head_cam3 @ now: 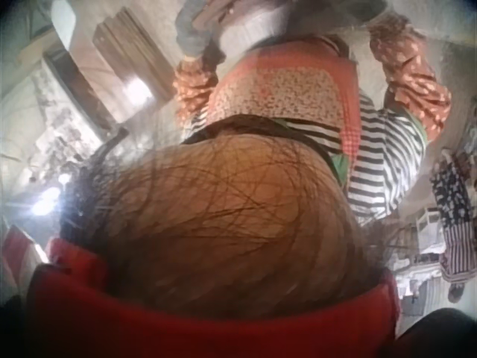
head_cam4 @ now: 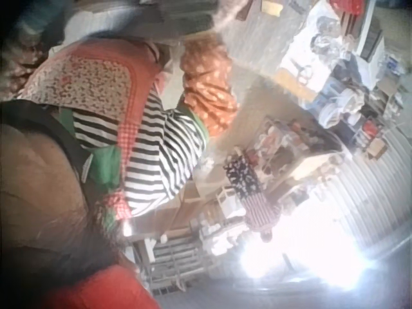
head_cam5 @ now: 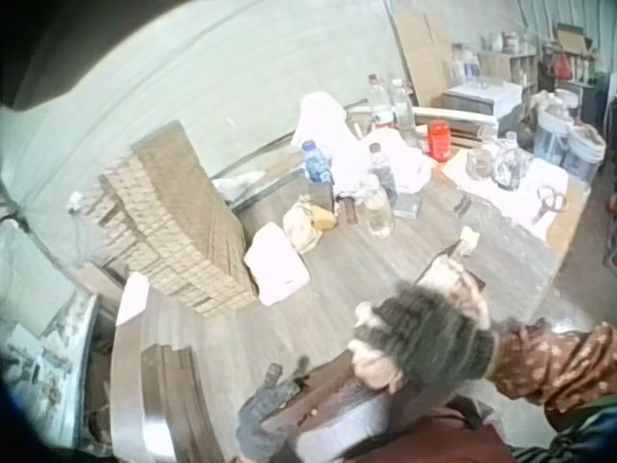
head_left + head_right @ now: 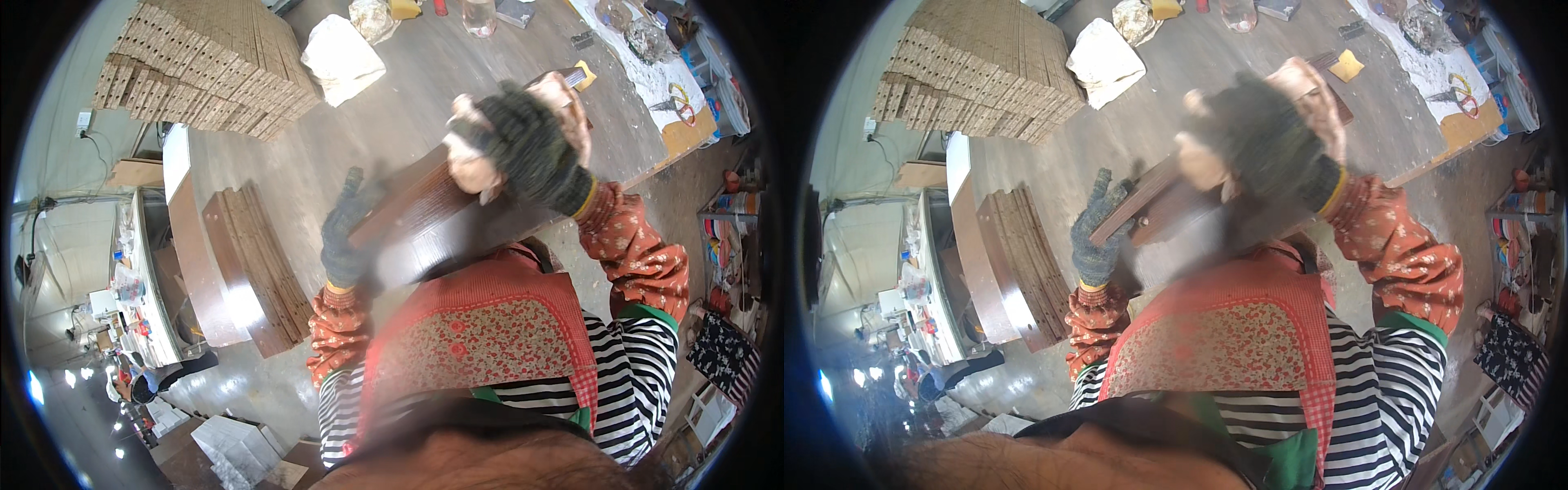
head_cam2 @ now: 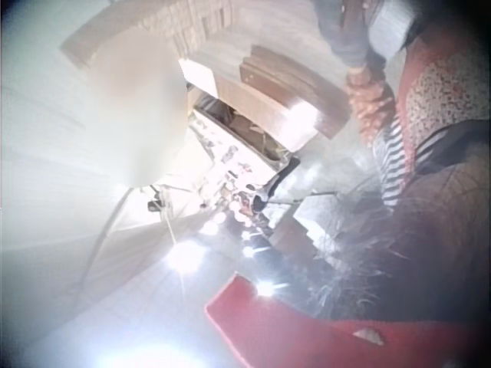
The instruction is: The person wipes a brown wooden panel with a cloth, repeatedly flipping and repositioning it to clean different sides. The person then places the panel on a stack of similar panels.
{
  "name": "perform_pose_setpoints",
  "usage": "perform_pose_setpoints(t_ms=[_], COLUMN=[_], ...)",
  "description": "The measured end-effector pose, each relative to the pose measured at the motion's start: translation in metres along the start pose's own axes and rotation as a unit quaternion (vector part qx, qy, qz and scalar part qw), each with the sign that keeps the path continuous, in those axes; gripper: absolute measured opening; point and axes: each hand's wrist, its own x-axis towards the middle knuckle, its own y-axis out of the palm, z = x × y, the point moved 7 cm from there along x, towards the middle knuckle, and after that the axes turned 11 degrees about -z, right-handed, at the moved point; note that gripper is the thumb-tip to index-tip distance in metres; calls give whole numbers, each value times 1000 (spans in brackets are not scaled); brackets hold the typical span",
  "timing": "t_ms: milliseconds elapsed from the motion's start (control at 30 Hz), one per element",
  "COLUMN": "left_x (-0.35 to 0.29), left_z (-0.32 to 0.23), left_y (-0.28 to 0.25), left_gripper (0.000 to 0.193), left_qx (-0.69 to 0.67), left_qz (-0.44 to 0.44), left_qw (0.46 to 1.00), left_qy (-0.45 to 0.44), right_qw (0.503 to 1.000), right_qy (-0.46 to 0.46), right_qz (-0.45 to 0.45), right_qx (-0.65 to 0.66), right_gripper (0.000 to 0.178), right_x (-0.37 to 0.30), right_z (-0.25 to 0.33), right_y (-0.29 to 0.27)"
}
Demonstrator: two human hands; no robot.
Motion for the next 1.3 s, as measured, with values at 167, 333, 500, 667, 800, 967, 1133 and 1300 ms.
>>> perform_pose_setpoints(t_ms=[167, 333, 500, 667, 800, 967, 1133, 1300], left_x=[-4, -12, 2, 13, 19, 7, 1, -4], left_z=[-2, 34, 24, 2, -16, -15, -26, -36], left_y=[-16, -13, -9, -6, -4, -2, -6, -12], left_gripper=[35, 37, 35, 39, 58, 53, 43, 48], left_qx=[74, 113, 43, 0, -3, 97, 134, 252], left_qz=[-59, -2, -3, 36, 52, 80, 58, 126], left_qw=[982, 981, 995, 991, 996, 992, 988, 944], left_qy=[164, 156, 85, -126, -66, -27, 49, 170], right_qw=[991, 990, 993, 935, 958, 955, 931, 899], right_qy=[-56, -26, -53, -51, 241, 272, 352, 431], right_qz=[-51, -10, 79, -76, -3, 113, 44, -29], right_qx=[108, 141, 76, 343, 154, -30, -86, -76], right_gripper=[37, 44, 65, 33, 36, 29, 34, 39], right_x=[42, 55, 29, 10, -17, -44, -124, -172], right_z=[85, 122, 69, -55, -129, -152, -218, -248], right_y=[36, 66, 64, 7, -4, -17, -45, -64])
